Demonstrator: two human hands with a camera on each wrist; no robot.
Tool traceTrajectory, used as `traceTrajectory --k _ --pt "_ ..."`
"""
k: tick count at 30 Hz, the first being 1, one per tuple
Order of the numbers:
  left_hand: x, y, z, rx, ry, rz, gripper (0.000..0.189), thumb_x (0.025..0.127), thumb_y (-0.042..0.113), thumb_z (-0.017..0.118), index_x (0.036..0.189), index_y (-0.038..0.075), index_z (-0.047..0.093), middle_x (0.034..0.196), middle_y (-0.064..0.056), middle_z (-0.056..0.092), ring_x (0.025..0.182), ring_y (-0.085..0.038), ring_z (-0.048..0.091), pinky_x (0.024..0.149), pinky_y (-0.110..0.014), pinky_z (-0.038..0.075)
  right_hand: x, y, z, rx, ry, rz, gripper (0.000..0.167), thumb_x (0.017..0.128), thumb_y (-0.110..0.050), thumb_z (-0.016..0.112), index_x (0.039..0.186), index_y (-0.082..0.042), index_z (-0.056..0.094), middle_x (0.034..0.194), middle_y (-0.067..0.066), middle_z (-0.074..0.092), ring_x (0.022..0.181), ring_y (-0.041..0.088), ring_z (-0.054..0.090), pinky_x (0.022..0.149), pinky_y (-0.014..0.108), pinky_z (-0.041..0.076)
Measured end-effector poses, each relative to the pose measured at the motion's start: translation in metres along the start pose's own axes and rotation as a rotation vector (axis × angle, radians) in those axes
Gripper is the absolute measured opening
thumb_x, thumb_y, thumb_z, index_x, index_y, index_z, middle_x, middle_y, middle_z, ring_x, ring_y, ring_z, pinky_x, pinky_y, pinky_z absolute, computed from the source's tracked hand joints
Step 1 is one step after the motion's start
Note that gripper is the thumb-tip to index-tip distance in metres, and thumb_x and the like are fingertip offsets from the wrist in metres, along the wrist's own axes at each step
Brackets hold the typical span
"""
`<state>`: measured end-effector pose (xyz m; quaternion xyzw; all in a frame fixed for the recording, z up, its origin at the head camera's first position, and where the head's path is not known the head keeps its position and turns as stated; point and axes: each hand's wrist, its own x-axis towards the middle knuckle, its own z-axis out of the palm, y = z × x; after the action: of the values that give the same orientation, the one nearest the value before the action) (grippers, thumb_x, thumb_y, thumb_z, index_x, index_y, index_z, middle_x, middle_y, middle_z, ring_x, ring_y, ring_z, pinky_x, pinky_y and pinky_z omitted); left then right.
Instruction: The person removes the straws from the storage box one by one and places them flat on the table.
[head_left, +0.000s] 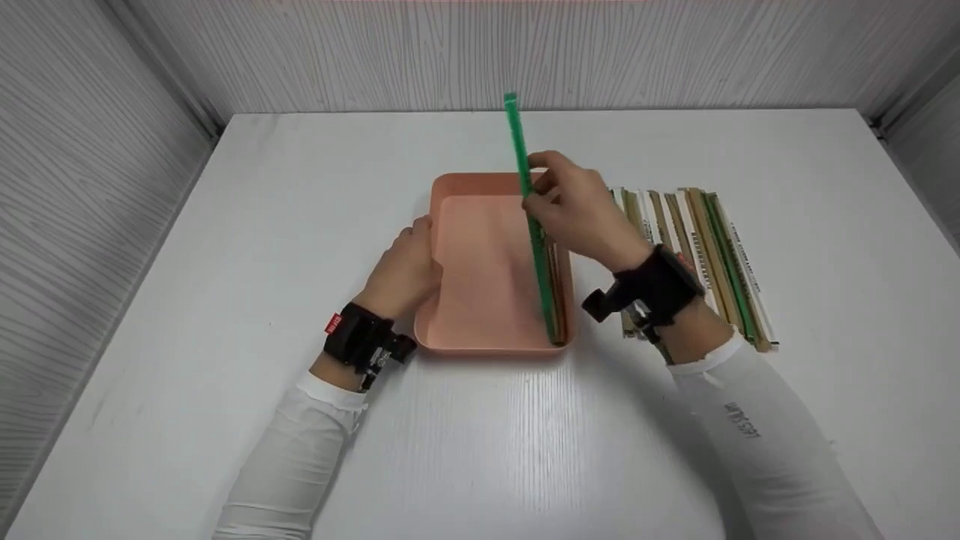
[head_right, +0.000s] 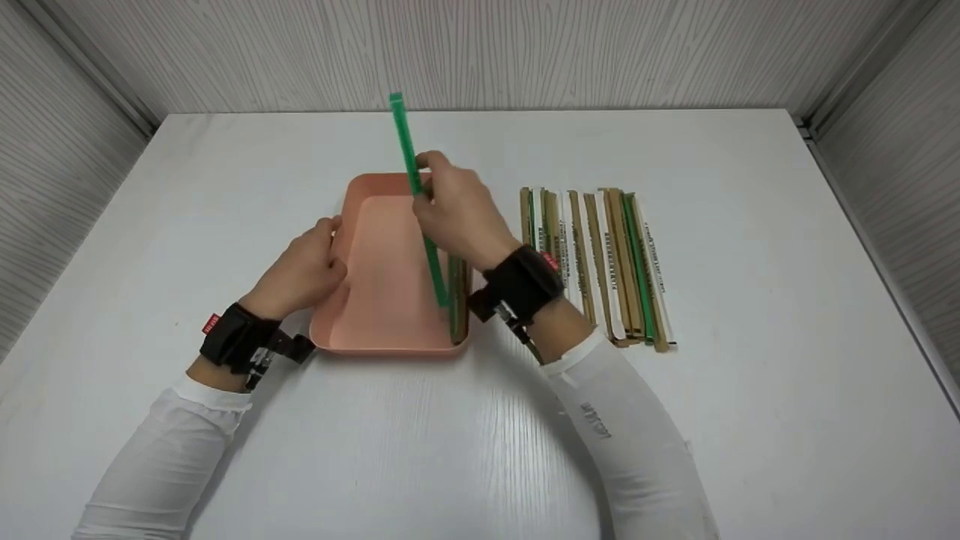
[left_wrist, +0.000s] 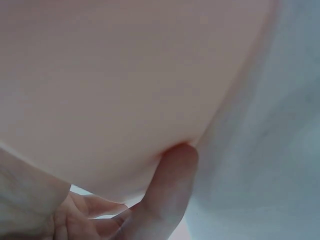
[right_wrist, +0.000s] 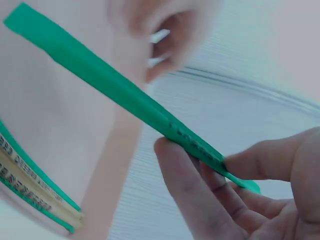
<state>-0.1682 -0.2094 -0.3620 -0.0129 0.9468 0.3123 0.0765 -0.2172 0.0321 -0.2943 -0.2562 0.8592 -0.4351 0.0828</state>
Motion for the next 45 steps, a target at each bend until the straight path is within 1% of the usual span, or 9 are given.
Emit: traceTrajectory --k 4,7,11,14,21,28,33,39,45 --pt "0.000 0.001 -0.001 0.002 0.006 -0.003 0.065 0.099 0.000 0.043 0.160 -0.008 0.023 0.140 -0.033 0.050 0.120 -0.041 0.058 0.101 -0.052 0.050 -0.016 0.012 -0.029 0.125 0.129 0.013 0.049 0.104 -0.006 0.053 0.152 -0.005 0.047 0.111 0.014 0.063 0.088 0.021 0.070 0.066 0.029 0.060" --pt "-0.001 0.000 -0.001 0.001 -0.001 -0.014 0.065 0.100 0.001 0.042 0.161 -0.007 0.022 0.142 -0.032 0.050 0.120 -0.040 0.059 0.101 -0.052 0.050 -0.029 0.027 -0.049 0.154 0.208 0.040 0.049 0.101 -0.005 0.056 0.149 -0.006 0.051 0.108 0.010 0.063 0.085 0.017 0.069 0.063 0.028 0.060" --pt "-0.002 -0.001 0.001 0.005 -0.016 -0.023 0.065 0.101 0.001 0.041 0.162 -0.007 0.020 0.144 -0.032 0.048 0.121 -0.041 0.058 0.101 -0.052 0.050 -0.045 0.049 -0.072 0.182 0.267 0.123 0.039 0.101 -0.011 0.060 0.139 -0.004 0.059 0.108 0.008 0.061 0.083 0.016 0.069 0.065 0.028 0.061" --pt "-0.002 0.000 0.000 0.010 -0.015 -0.017 0.065 0.100 0.000 0.041 0.161 -0.007 0.021 0.144 -0.033 0.048 0.122 -0.041 0.058 0.102 -0.052 0.050 -0.052 0.066 -0.085 0.193 0.277 0.188 0.034 0.103 -0.019 0.061 0.133 -0.002 0.061 0.109 0.007 0.058 0.082 0.014 0.067 0.068 0.029 0.062" --pt "-0.002 0.001 -0.004 0.020 -0.011 0.005 0.065 0.099 0.001 0.041 0.161 -0.007 0.021 0.143 -0.034 0.047 0.125 -0.044 0.056 0.105 -0.053 0.048 -0.055 0.095 -0.099 0.161 0.238 0.300 0.045 0.105 -0.026 0.058 0.140 0.002 0.057 0.109 0.008 0.057 0.081 0.011 0.068 0.069 0.028 0.061" --pt "-0.002 0.000 -0.003 0.023 -0.012 -0.003 0.066 0.100 0.002 0.041 0.162 -0.006 0.021 0.145 -0.034 0.046 0.127 -0.047 0.055 0.107 -0.054 0.046 -0.054 0.106 -0.094 0.082 0.101 0.387 0.047 0.105 -0.025 0.058 0.142 0.004 0.054 0.110 0.014 0.061 0.077 0.015 0.069 0.067 0.032 0.062" --pt "-0.002 -0.001 -0.001 0.022 -0.015 -0.006 0.066 0.100 0.002 0.042 0.162 -0.007 0.020 0.145 -0.034 0.046 0.128 -0.047 0.054 0.107 -0.055 0.046 -0.054 0.106 -0.089 0.000 0.019 0.403 0.047 0.103 -0.019 0.057 0.142 0.007 0.051 0.118 0.022 0.059 0.075 0.017 0.070 0.067 0.032 0.062" --pt "-0.001 -0.001 -0.001 0.022 -0.012 -0.002 0.066 0.100 0.001 0.042 0.162 -0.007 0.020 0.145 -0.034 0.047 0.127 -0.046 0.055 0.106 -0.054 0.046 -0.051 0.106 -0.082 -0.039 -0.013 0.397 0.050 0.101 -0.013 0.056 0.144 0.010 0.050 0.122 0.027 0.059 0.071 0.019 0.069 0.065 0.035 0.062" --pt "-0.001 -0.002 -0.001 0.019 -0.011 0.004 0.065 0.101 0.002 0.042 0.162 -0.006 0.020 0.142 -0.033 0.048 0.124 -0.044 0.056 0.105 -0.055 0.047 -0.048 0.109 -0.075 -0.179 -0.056 0.389 0.050 0.100 -0.016 0.055 0.142 0.012 0.053 0.128 0.032 0.061 0.067 0.018 0.074 0.067 0.028 0.056"
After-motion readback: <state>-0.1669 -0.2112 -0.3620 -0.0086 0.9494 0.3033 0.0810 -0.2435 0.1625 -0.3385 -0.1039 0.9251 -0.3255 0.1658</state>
